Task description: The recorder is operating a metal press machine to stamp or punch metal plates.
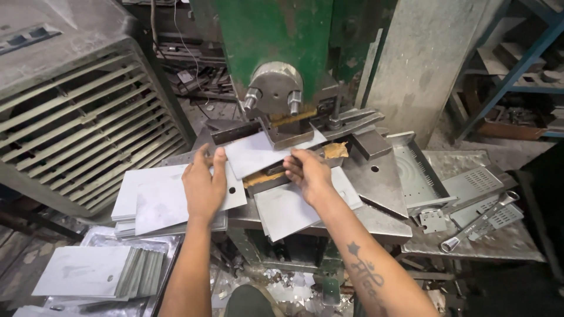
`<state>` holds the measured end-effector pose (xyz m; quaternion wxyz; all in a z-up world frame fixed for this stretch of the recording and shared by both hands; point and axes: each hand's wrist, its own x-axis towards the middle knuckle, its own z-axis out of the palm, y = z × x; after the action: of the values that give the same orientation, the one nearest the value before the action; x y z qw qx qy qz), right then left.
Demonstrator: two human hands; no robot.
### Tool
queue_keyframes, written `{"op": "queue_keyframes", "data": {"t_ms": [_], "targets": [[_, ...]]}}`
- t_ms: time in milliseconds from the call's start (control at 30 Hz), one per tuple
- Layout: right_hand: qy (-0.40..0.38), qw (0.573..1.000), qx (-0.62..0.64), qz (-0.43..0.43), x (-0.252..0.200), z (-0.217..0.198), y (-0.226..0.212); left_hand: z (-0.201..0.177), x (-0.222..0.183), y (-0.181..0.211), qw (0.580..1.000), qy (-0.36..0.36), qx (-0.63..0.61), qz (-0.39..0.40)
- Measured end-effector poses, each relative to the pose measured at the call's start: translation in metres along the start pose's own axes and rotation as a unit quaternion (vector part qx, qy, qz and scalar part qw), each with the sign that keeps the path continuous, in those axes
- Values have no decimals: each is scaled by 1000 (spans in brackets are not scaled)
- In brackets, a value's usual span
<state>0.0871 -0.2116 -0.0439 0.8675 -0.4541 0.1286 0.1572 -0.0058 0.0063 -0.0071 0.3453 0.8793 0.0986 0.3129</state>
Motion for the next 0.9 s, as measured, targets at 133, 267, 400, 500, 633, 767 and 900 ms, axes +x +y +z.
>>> {"op": "queue_keyframes", "data": {"t_ms": [133, 267, 400, 500, 633, 767, 900], "targets": [[-5, 997, 14, -80, -43, -37, 9, 5, 3, -7, 998, 63, -26, -7], [-1, 992, 9, -126, -86, -86, 28, 2, 5, -5, 998, 45, -46, -19], [56, 994, -32, -85, -88, -110, 42, 5, 4, -8, 999, 41, -16, -16], [64, 991, -102, -59, -81, -119, 48, 7, 4, -11, 999, 43, -1, -6], [92, 980, -175, -39, -83, -134, 50, 6, 5, -8, 999, 38, 1, -9], [85, 980, -178, -39, -92, -157, 56, 7, 6, -4, 999, 36, 7, -10], [67, 971, -230, 23, -93, -181, 82, 9, 6, -4, 999, 32, 30, -19]]}}
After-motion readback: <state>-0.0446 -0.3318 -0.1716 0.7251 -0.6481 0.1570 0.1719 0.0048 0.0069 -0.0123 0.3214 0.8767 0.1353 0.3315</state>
